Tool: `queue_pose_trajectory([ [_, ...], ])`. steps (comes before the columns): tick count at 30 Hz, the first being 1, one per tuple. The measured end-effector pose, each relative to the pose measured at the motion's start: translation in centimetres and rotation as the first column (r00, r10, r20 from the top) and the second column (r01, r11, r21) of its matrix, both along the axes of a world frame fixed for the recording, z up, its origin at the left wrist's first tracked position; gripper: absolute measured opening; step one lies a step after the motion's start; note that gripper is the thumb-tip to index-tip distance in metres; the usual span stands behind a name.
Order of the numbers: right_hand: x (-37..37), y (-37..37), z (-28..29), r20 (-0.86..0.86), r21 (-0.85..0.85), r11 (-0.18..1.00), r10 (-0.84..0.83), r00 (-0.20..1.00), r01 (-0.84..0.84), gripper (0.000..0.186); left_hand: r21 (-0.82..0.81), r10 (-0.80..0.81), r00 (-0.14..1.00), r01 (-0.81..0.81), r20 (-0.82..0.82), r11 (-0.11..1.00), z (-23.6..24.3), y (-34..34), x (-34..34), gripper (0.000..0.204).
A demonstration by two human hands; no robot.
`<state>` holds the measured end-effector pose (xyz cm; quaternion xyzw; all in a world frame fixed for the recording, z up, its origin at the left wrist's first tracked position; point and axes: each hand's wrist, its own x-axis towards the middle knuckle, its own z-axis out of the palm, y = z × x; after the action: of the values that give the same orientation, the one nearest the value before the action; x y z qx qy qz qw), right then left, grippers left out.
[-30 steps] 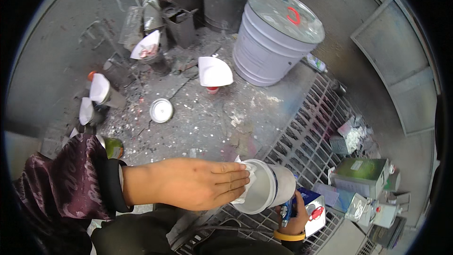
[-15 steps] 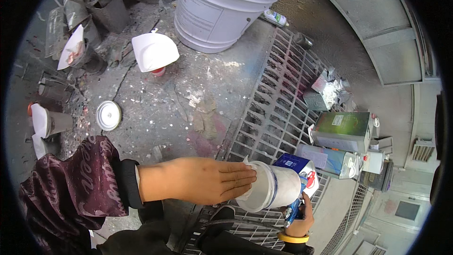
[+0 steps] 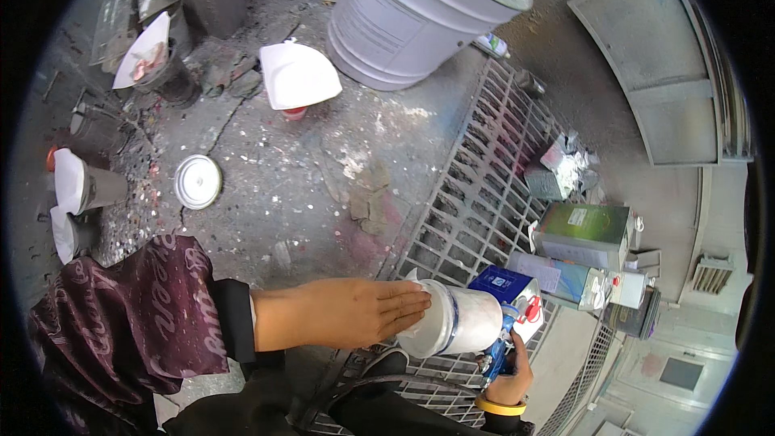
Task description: The person opens a large bucket, pours white paint into a spray gun cup, wipes the cup interior with a cloth, and secures the lid. The person then walks to a control panel and presses a button.
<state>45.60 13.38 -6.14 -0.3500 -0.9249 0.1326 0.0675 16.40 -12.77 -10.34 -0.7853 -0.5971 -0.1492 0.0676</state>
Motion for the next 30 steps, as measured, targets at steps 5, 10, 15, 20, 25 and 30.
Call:
queue_pose_trajectory([
  [5,-1.3,0.3,-2.2,-0.096,-0.116,0.979,0.158,0.983,-0.169,0.067,-0.101,-0.040,0.573,-0.075,-0.818,0.992,1.8,-1.6,-0.3,0.056],
  [10,-3.0,-0.1,-4.8,-0.149,-0.309,0.942,0.090,0.985,-0.133,0.065,-0.259,0.050,0.990,-0.084,-0.133,0.962,2.8,-2.8,0.1,0.066],
  [15,-5.2,-1.6,-6.2,-0.090,-0.150,0.952,0.256,0.963,-0.267,0.057,-0.529,0.439,0.305,0.358,0.845,0.769,2.6,-3.8,2.0,0.058],
  [20,-6.0,-2.8,-7.1,-0.055,-0.185,0.925,0.326,0.944,-0.331,0.060,-0.180,0.266,-0.874,0.209,0.407,0.961,2.5,-2.8,1.5,0.051],
  [25,-6.1,-3.2,-7.4,-0.030,-0.197,0.934,0.297,0.954,-0.297,0.071,-0.267,0.056,-0.962,-0.018,0.266,0.964,3.8,-4.0,1.3,0.046],
  [30,-6.0,-3.7,-7.9,0.015,-0.099,0.913,0.398,0.917,-0.395,0.073,-0.554,0.129,-0.916,-0.113,0.380,0.825,3.8,-2.8,2.2,0.033],
])
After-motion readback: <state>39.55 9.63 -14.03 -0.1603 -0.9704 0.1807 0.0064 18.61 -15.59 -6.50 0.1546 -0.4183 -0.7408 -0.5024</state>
